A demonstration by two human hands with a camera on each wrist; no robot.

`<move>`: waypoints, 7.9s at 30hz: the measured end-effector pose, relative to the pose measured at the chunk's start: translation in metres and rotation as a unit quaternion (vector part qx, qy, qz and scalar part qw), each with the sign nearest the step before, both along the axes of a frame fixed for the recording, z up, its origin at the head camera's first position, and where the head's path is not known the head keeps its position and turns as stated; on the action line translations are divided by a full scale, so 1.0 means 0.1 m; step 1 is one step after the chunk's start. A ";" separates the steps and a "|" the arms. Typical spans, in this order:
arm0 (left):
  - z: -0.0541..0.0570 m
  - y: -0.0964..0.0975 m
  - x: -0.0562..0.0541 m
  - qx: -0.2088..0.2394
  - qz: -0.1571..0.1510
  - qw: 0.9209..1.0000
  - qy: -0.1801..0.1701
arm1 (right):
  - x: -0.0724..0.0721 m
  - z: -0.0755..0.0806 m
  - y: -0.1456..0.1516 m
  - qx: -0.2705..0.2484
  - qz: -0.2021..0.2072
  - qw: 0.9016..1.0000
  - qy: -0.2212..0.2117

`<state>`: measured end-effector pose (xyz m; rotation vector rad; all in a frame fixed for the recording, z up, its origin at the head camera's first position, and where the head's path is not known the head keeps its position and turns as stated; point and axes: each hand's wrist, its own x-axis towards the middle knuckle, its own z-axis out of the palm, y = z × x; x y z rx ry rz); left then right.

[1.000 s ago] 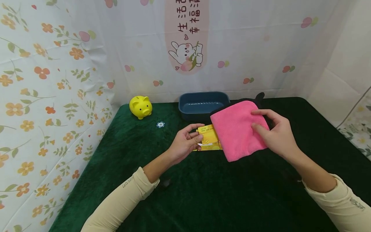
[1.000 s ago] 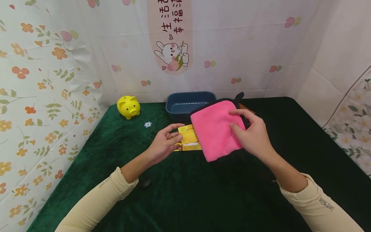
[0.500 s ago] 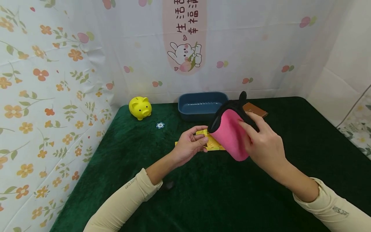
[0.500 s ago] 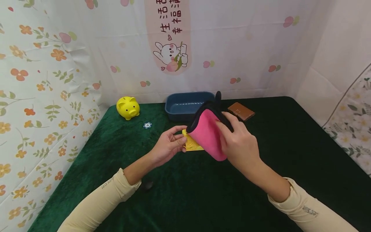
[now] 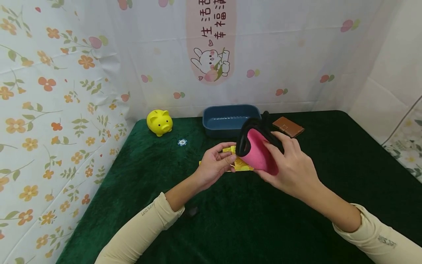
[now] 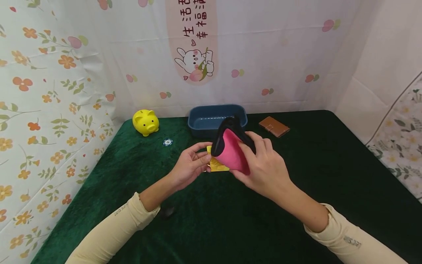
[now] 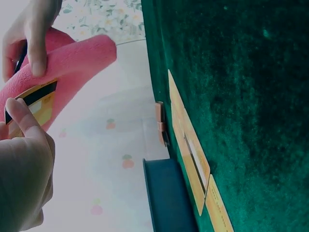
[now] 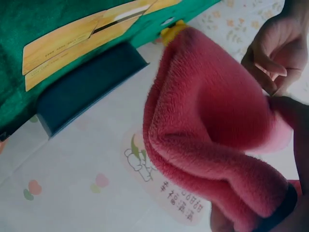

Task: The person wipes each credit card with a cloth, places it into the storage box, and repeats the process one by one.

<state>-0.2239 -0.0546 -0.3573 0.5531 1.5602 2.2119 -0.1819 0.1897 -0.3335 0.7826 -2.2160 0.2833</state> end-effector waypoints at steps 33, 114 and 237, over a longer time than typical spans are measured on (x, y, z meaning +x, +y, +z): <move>0.05 0.01 0.05 0.008 0.005 1.000 0.024 | -0.14 0.00 0.09 -0.282 0.142 0.944 -0.093; -0.02 -0.09 -0.02 -0.034 0.032 0.983 0.177 | 0.05 0.17 -0.02 -0.206 0.097 0.963 -0.144; -0.03 -0.17 -0.05 -0.008 0.069 0.989 0.129 | 0.05 0.19 0.28 -0.091 0.049 0.988 -0.112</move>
